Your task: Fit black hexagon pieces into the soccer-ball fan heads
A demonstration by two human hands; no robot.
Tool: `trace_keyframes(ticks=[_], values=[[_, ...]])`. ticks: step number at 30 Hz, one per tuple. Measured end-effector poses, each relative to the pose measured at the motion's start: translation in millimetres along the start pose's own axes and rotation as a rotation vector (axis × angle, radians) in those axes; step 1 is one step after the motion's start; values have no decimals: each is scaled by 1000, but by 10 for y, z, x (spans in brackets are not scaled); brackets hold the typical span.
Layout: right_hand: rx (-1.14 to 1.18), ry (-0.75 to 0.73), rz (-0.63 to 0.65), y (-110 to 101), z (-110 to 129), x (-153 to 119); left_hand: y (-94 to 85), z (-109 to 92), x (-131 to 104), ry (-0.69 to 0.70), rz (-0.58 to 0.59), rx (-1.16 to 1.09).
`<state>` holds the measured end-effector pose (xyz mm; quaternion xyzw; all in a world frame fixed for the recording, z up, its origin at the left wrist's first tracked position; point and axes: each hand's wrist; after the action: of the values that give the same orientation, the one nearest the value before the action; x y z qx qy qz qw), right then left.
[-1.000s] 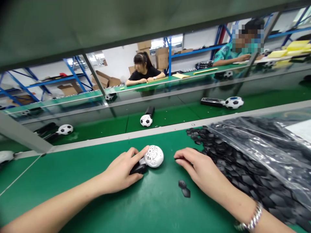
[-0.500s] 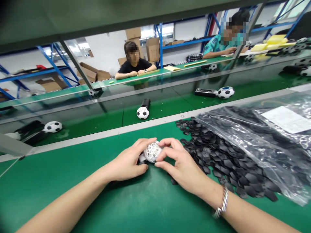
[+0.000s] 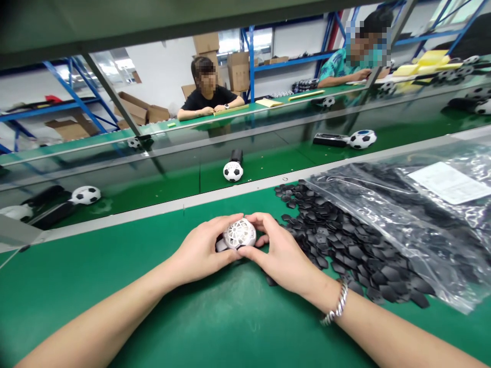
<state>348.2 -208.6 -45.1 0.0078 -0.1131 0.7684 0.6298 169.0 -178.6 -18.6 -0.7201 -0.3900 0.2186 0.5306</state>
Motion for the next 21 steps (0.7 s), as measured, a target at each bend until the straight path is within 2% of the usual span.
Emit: trace_keyframes(ticks=[5,13,21], values=[[-51,73,-47,10,8,-3,14,-6,-1,11,-8,-16],[-137,-19,-29,-4,-50,36,25,-2,-14,1,9,-8],[-160,-14,-26,19,-25,6,36,-1,-13,19,-4,6]])
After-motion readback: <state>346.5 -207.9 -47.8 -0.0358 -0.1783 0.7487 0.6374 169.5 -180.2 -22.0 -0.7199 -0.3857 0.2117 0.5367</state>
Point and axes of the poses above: each hand's wrist, its own x-axis towards the middle knuckle, its own y-axis out of the palm, z = x × y, and after that the axes turned 13 degrees about x, right-handed
